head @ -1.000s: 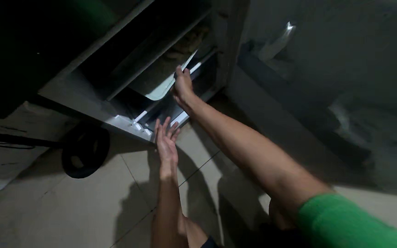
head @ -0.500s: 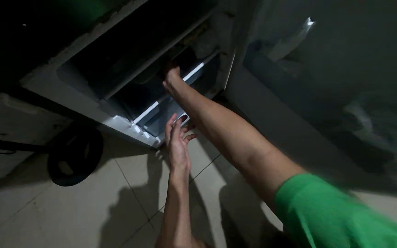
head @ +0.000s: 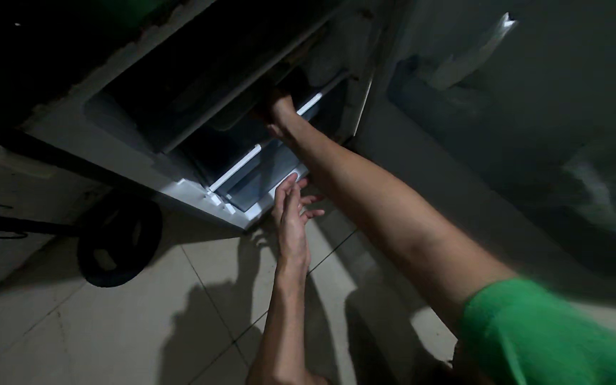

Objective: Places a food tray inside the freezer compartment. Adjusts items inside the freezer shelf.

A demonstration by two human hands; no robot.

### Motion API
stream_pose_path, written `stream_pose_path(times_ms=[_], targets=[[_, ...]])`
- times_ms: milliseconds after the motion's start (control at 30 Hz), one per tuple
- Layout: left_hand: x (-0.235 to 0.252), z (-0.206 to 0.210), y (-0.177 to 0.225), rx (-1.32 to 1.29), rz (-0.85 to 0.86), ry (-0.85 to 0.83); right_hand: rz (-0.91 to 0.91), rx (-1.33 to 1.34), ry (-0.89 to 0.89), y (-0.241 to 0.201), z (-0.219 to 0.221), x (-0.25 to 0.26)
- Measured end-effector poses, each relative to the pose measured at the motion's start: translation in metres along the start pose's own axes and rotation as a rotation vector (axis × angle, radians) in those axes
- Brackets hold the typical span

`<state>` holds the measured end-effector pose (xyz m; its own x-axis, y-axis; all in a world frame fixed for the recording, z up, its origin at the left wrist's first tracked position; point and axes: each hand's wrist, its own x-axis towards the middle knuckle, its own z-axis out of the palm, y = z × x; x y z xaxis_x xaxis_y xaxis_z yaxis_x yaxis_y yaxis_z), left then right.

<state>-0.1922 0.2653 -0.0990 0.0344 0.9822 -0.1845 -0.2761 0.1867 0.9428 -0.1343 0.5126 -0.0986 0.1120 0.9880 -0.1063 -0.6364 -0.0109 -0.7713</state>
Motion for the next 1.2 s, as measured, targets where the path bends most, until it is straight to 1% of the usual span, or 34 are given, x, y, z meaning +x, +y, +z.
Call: stream_pose_path(times_ms=[100,400,533,633,733,867,933,1067,1200], targets=[[0.0,0.002,-0.002,0.025,0.006,-0.007,0.006,0.045,-0.017,0.002,-0.005,0.003],[0.001,0.009,-0.005,0.082,-0.016,-0.002,0.117,-0.134,-0.091,0.002,-0.009,-0.017],[0.002,0.011,-0.006,0.106,-0.017,0.03,0.151,-0.092,-0.131,-0.001,-0.008,-0.025],[0.003,0.01,-0.009,0.117,-0.027,0.057,0.16,-0.116,-0.15,0.001,-0.011,-0.031],[0.004,0.009,-0.01,0.126,-0.044,0.083,0.148,-0.155,-0.157,0.007,-0.016,-0.034],[0.004,0.01,-0.008,0.14,-0.058,0.099,0.133,-0.147,-0.144,0.003,-0.014,-0.035],[0.003,0.009,-0.006,0.146,-0.061,0.099,0.102,-0.167,-0.11,0.001,-0.013,-0.031],[0.003,0.006,-0.006,0.134,-0.053,0.103,0.09,-0.173,-0.131,-0.001,-0.013,-0.026],[0.003,0.006,-0.009,0.135,-0.038,0.089,0.075,-0.196,-0.09,0.002,-0.015,-0.014]])
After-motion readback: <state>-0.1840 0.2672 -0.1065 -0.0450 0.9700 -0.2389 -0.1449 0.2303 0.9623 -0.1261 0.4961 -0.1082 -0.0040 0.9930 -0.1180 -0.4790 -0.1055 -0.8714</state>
